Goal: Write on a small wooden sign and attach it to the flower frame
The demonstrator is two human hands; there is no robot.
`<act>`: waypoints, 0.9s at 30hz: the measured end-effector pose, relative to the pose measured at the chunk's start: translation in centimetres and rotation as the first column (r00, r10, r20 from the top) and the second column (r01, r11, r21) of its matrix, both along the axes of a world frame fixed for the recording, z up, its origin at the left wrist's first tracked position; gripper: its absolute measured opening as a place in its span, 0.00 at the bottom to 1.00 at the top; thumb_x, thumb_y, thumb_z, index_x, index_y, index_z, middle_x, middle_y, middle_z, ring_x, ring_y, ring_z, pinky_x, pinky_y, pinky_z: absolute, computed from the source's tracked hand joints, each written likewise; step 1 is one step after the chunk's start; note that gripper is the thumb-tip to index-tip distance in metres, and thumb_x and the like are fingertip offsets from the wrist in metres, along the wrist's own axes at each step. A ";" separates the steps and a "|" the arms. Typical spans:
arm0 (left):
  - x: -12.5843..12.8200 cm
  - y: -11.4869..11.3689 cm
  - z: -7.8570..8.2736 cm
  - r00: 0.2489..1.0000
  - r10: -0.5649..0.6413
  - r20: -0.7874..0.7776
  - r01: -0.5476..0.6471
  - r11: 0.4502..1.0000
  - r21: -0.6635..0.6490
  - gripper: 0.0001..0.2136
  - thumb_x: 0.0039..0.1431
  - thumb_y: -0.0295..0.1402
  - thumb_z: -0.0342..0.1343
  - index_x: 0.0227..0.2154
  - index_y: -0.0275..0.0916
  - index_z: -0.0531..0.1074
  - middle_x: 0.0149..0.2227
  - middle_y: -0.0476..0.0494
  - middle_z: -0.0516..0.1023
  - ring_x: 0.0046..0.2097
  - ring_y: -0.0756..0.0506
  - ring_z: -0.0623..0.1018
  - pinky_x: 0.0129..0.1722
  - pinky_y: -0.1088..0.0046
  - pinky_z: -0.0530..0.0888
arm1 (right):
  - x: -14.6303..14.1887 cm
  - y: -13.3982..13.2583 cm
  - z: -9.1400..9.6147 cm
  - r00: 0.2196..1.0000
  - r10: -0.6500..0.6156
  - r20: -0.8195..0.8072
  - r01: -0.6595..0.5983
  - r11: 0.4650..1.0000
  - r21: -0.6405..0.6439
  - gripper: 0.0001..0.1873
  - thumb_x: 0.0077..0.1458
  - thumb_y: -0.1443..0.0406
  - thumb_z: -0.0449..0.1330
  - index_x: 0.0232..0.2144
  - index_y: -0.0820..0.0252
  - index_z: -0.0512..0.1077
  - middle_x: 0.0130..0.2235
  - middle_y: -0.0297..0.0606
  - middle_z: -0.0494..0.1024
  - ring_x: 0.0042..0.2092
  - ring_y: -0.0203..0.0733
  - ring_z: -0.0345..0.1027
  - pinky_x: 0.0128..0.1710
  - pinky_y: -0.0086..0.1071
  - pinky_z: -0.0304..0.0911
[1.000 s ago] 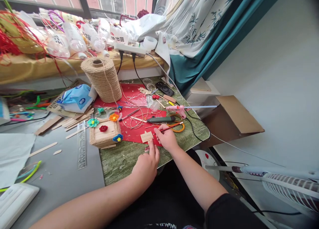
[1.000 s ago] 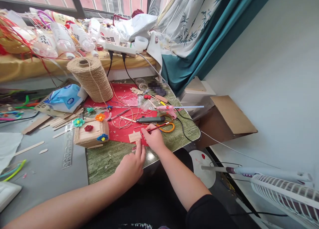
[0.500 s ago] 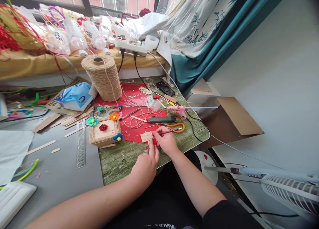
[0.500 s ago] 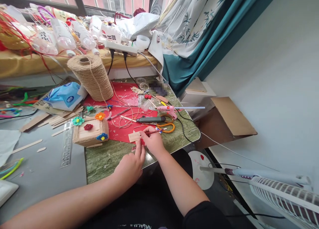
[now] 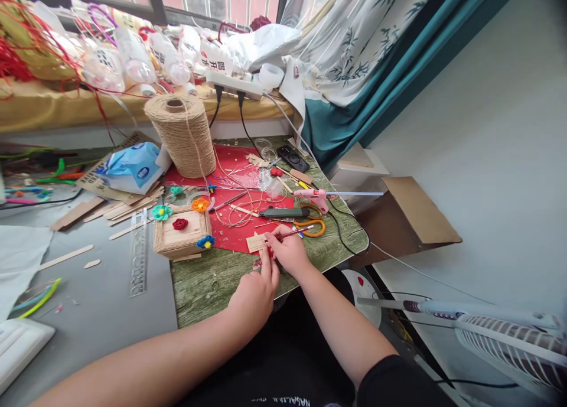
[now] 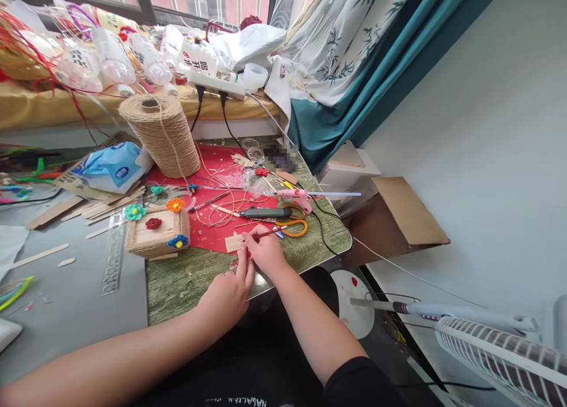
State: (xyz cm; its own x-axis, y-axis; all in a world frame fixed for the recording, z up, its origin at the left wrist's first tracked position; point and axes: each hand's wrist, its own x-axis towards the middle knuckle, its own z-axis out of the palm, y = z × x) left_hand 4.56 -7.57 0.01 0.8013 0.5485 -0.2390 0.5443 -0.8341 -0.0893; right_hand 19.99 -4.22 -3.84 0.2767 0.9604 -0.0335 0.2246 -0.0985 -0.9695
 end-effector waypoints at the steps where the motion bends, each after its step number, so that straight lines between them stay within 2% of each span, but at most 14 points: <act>1: 0.0 0.0 0.0 1.000 0.001 -0.003 -0.001 1.000 0.003 0.40 0.59 0.34 0.60 0.71 0.22 0.55 0.70 0.05 0.49 0.33 0.39 0.82 0.28 0.65 0.77 | 0.0 0.0 0.0 1.000 0.001 -0.007 -0.001 1.000 -0.004 0.17 0.63 0.50 0.62 0.31 0.53 0.69 0.27 0.32 0.77 0.24 0.39 0.69 0.23 0.31 0.65; 4: 0.0 0.1 0.1 1.000 0.000 -0.005 0.000 1.000 0.013 0.39 0.59 0.33 0.58 0.71 0.22 0.55 0.70 0.05 0.49 0.32 0.40 0.82 0.28 0.65 0.78 | 0.0 -0.1 -0.2 0.999 -0.019 -0.042 0.019 1.000 0.000 0.18 0.61 0.49 0.64 0.30 0.53 0.69 0.25 0.31 0.75 0.22 0.37 0.67 0.21 0.31 0.64; 8: 0.0 0.1 0.1 1.000 0.003 -0.004 -0.003 1.000 -0.001 0.37 0.60 0.33 0.58 0.70 0.23 0.57 0.70 0.05 0.48 0.32 0.40 0.83 0.28 0.64 0.78 | 0.4 -0.2 -0.3 0.974 -0.135 -0.184 0.136 0.991 -0.004 0.21 0.60 0.45 0.63 0.31 0.53 0.66 0.23 0.27 0.72 0.19 0.34 0.62 0.17 0.28 0.60; 10: 0.0 0.1 0.1 1.000 0.006 -0.002 -0.006 1.000 -0.005 0.37 0.60 0.34 0.59 0.70 0.24 0.58 0.71 0.06 0.49 0.32 0.40 0.83 0.28 0.64 0.78 | 0.5 -0.2 -0.2 0.967 -0.152 -0.204 0.156 0.988 0.004 0.21 0.60 0.44 0.63 0.32 0.53 0.65 0.23 0.27 0.71 0.19 0.34 0.61 0.17 0.28 0.58; 17: -0.2 0.0 -0.3 0.999 0.002 0.041 -0.003 1.000 0.014 0.40 0.59 0.36 0.61 0.70 0.22 0.56 0.70 0.05 0.50 0.32 0.40 0.82 0.28 0.64 0.77 | 0.2 -0.5 0.8 1.000 -0.029 0.002 0.029 0.999 0.019 0.20 0.61 0.45 0.63 0.32 0.53 0.71 0.28 0.33 0.76 0.24 0.38 0.67 0.22 0.31 0.63; 27: -0.2 0.1 -0.4 0.999 0.024 0.043 -0.023 0.999 -0.026 0.38 0.60 0.35 0.59 0.71 0.25 0.56 0.71 0.07 0.49 0.32 0.41 0.82 0.28 0.65 0.77 | 0.2 -0.1 0.4 0.994 -0.031 0.102 0.035 0.999 -0.034 0.19 0.64 0.49 0.61 0.28 0.53 0.67 0.24 0.31 0.74 0.25 0.40 0.68 0.27 0.33 0.65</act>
